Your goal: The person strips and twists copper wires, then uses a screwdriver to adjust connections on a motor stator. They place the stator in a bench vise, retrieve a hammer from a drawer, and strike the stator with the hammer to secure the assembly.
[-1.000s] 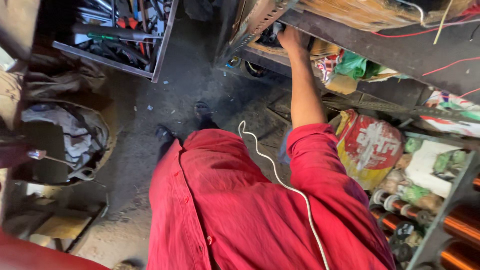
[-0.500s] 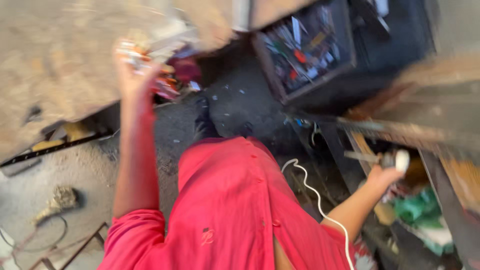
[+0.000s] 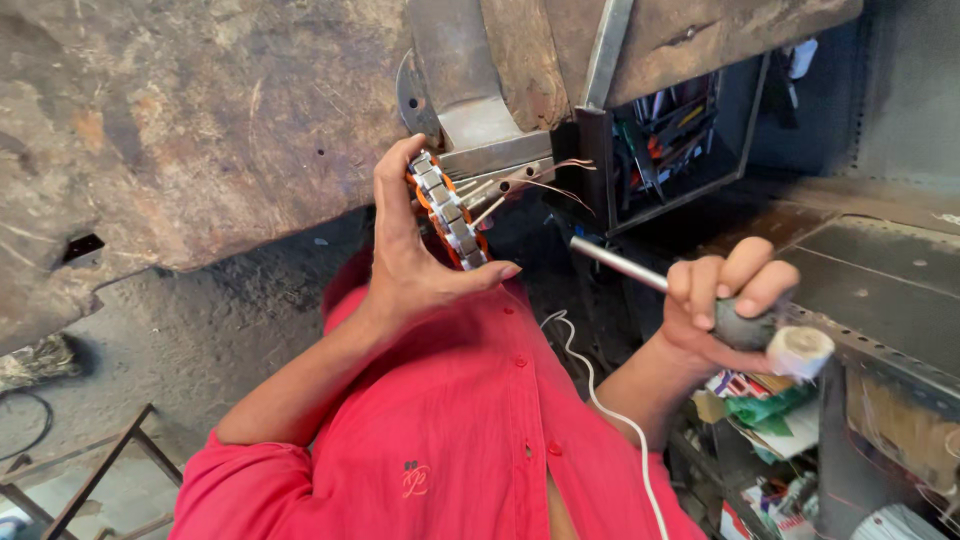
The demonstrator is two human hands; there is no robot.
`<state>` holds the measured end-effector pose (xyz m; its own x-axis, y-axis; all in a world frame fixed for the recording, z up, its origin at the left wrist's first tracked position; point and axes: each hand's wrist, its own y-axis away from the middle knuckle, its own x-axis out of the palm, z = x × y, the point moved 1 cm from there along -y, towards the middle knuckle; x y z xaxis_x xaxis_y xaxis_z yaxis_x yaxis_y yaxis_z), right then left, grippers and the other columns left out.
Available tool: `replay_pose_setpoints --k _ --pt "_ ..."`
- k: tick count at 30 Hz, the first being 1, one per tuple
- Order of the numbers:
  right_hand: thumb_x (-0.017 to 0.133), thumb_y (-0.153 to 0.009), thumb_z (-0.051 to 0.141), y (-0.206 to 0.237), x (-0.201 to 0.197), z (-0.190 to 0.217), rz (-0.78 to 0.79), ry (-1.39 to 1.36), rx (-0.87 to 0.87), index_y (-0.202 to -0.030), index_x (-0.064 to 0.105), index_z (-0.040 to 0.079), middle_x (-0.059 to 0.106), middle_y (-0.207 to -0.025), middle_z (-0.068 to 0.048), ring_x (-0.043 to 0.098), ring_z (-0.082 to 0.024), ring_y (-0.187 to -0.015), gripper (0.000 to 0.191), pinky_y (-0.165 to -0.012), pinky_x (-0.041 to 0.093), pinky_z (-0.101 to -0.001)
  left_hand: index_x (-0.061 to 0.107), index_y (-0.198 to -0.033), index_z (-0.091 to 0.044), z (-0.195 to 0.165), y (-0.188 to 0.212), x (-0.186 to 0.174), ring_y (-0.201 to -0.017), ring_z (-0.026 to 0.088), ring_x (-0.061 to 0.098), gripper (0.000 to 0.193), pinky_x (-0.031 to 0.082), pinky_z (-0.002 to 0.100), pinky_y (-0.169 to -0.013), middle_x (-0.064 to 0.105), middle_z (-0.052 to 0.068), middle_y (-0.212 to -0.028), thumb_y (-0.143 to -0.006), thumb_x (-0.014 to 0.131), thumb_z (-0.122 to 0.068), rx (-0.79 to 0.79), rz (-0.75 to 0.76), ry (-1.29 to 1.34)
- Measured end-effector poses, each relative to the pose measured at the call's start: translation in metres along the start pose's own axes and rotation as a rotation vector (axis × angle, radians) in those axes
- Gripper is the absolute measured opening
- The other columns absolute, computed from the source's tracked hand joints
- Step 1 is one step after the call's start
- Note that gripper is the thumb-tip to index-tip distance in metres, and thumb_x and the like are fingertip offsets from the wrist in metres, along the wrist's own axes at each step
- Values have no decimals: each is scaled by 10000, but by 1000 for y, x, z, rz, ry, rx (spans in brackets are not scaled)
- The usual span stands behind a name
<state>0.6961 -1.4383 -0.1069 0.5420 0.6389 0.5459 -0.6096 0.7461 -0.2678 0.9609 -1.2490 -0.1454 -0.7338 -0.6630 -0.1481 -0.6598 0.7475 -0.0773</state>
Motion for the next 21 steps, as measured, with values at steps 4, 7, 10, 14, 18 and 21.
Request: replay_pose_setpoints --k 4,7,10,14,18,21 --pt "810 -824 436 -73 72 -7 229 -15 -21 -817 494 99 447 -825 -11 603 -106 -542 463 -535 447 -294 280 -1572 -36 6 -5 -6 -1423 332 412 1266 387 404 -1226 360 180 -1535 -638 1040 -428 57 51 -14" --pt "778 -856 478 -102 96 -29 345 62 114 -801 516 60 452 -835 -38 588 -121 -531 496 -528 405 -307 285 -1564 -28 2 -9 -8 -1459 338 429 1255 408 417 -1253 353 191 -1531 -646 1035 -439 28 65 31" --pt "801 -855 465 -106 101 -42 275 -37 215 -853 540 34 469 -878 -42 562 -150 -591 504 -588 382 -342 297 -1551 -31 -1 -12 -8 -1457 344 426 1250 394 428 -1251 362 191 -1523 -620 1033 -423 24 68 17" --pt "820 -823 462 -93 92 -31 140 27 213 -840 558 42 480 -875 -63 586 -155 -582 495 -563 392 -325 280 -1560 -40 5 -5 -4 -1455 331 413 1244 378 410 -1253 351 179 -1518 -639 1034 -401 44 57 -2" --pt "790 -829 541 -51 63 -10 76 -30 206 -832 581 16 498 -865 -72 599 -181 -594 565 -575 401 -354 252 -1562 -47 17 12 2 -1376 256 418 1188 361 350 -1206 346 130 -1502 -703 1013 -353 17 74 79" --pt "771 -816 642 16 22 -3 -28 93 190 -836 581 2 510 -868 -101 589 -203 -587 668 -556 442 -344 256 -1565 -52 21 27 3 -1351 217 434 1126 367 329 -1196 355 99 -1510 -738 973 -316 -35 114 12"
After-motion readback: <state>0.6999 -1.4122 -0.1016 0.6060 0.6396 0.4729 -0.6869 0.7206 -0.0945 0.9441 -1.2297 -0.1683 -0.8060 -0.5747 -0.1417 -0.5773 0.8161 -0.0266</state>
